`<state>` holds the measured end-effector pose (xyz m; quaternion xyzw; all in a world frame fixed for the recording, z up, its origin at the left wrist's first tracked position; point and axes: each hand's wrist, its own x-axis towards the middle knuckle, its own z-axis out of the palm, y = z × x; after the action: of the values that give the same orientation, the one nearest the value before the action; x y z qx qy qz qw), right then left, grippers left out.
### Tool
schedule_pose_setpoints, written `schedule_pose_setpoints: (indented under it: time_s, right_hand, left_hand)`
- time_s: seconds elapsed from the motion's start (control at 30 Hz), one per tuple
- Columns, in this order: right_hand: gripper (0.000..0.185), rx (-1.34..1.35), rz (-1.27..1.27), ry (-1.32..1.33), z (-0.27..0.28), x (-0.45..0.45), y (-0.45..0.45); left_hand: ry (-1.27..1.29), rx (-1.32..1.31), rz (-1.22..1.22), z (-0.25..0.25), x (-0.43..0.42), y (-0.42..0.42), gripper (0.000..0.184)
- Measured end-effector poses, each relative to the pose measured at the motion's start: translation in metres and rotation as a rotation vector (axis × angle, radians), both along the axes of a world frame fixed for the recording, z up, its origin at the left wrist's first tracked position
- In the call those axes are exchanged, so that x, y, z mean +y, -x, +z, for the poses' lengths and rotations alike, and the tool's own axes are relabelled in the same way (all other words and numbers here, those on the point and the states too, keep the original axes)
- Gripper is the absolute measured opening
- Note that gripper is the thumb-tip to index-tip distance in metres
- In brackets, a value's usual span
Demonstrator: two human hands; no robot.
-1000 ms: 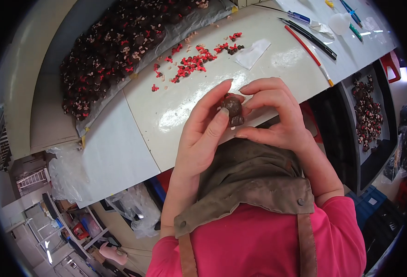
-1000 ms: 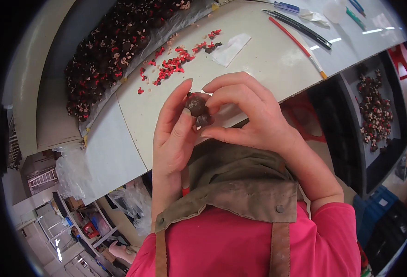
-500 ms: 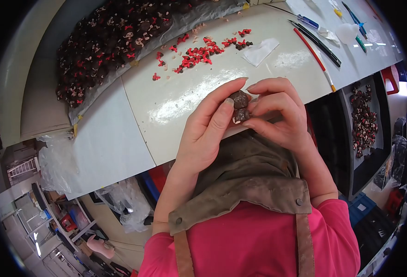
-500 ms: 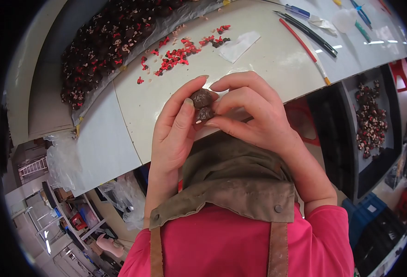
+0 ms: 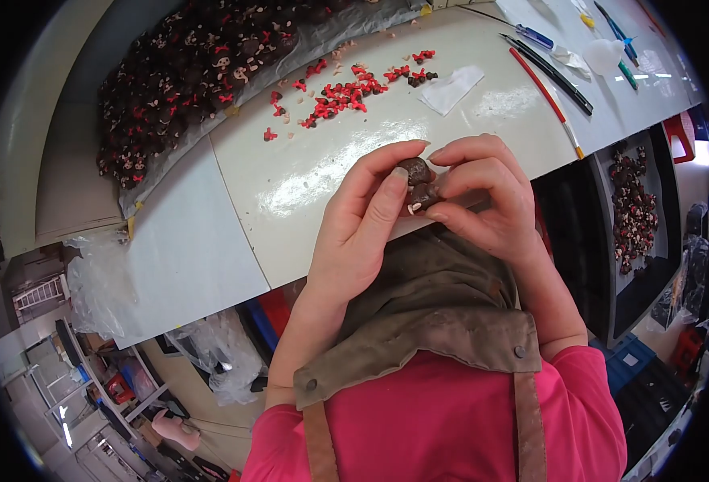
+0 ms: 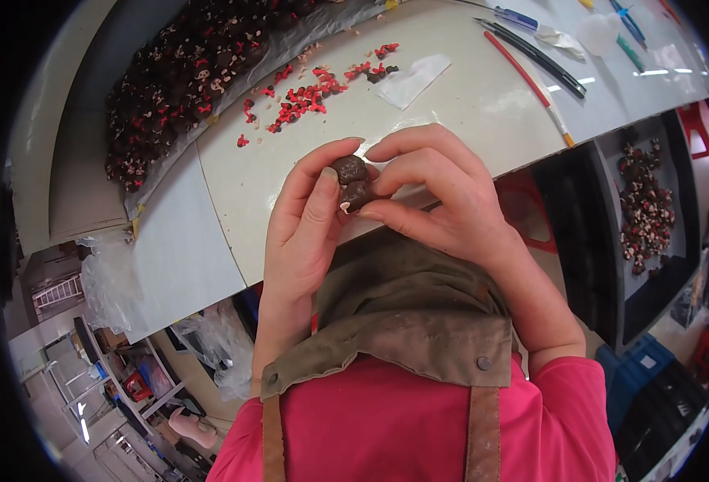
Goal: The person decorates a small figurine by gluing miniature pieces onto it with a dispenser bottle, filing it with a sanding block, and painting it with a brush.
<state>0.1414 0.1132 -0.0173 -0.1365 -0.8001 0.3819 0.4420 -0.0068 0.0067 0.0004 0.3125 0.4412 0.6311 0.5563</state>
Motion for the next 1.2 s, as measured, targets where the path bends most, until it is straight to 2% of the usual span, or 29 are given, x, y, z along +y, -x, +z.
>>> schedule_pose_setpoints:
  time_s: [0.17, 0.47, 0.97, 1.17, 1.2]
  right_hand:
    - [0.036, 0.043, -0.002, 0.034, 0.001, -0.002, 0.005]
    - [0.036, 0.036, -0.018, 0.022, 0.001, 0.001, 0.001]
    - [0.038, 0.112, -0.005, 0.035, -0.007, 0.003, 0.003]
    - [0.035, 0.078, 0.005, 0.136, -0.007, -0.001, 0.002]
    - [0.034, 0.068, -0.007, 0.222, -0.005, -0.002, -0.001]
  left_hand:
    - [0.038, -0.035, 0.006, -0.001, 0.001, 0.001, 0.032]
    - [0.134, -0.033, -0.052, 0.008, 0.005, -0.002, 0.031]
    - [0.183, 0.116, -0.100, 0.014, 0.005, -0.005, 0.032]
    - [0.156, 0.195, -0.081, 0.011, 0.006, -0.009, 0.031]
    - [0.164, 0.219, -0.093, 0.010, 0.006, -0.011, 0.033]
